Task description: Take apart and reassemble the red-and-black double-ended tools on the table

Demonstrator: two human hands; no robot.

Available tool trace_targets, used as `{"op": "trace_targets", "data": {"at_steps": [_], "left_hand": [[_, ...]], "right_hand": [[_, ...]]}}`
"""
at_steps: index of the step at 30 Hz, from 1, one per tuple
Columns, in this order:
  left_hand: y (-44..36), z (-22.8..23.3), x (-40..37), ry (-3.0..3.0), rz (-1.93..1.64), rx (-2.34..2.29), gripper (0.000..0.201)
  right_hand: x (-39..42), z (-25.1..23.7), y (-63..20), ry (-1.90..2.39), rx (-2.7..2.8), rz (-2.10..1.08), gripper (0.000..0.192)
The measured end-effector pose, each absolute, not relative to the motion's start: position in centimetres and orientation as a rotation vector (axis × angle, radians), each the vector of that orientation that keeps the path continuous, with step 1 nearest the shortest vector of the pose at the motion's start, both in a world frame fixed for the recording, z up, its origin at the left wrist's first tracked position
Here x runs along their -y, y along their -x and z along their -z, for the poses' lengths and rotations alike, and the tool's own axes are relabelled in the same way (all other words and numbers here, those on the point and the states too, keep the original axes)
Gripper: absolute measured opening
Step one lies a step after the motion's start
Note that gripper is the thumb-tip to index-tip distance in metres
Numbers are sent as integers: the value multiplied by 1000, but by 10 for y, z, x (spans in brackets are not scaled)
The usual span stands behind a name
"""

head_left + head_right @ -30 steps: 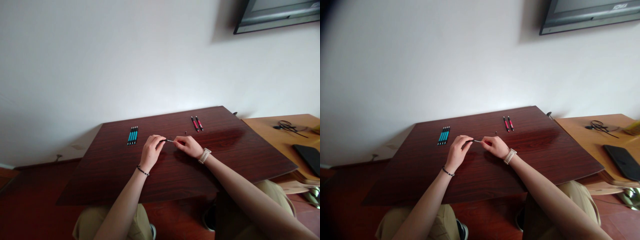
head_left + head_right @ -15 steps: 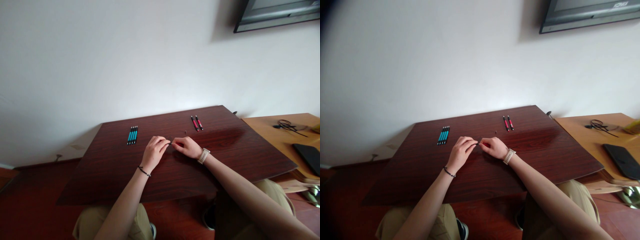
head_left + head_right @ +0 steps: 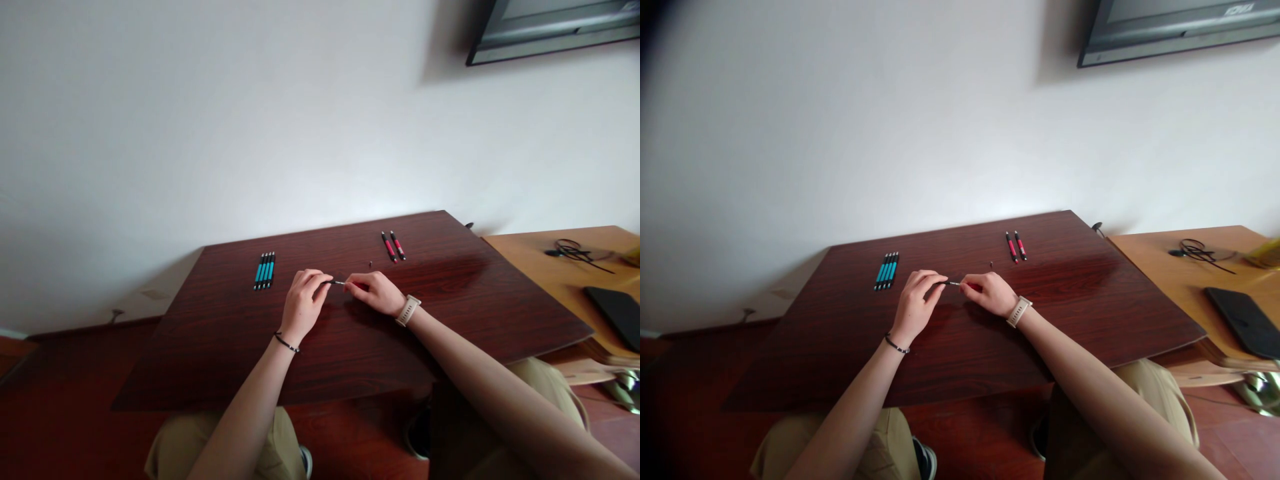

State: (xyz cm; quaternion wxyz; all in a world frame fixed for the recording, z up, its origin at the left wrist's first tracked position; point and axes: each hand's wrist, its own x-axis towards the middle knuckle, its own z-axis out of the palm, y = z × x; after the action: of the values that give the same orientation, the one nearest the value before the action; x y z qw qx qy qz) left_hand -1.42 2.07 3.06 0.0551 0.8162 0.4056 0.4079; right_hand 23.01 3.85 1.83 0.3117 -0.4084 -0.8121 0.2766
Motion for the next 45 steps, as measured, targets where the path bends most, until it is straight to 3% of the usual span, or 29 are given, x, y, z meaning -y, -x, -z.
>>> {"op": "trace_targets", "data": {"at_steps": [45], "left_hand": [[17, -38, -17, -2412, -1332, -1256, 15]], "right_hand": [[-38, -20, -233, 1038, 2104, -734, 38]]}}
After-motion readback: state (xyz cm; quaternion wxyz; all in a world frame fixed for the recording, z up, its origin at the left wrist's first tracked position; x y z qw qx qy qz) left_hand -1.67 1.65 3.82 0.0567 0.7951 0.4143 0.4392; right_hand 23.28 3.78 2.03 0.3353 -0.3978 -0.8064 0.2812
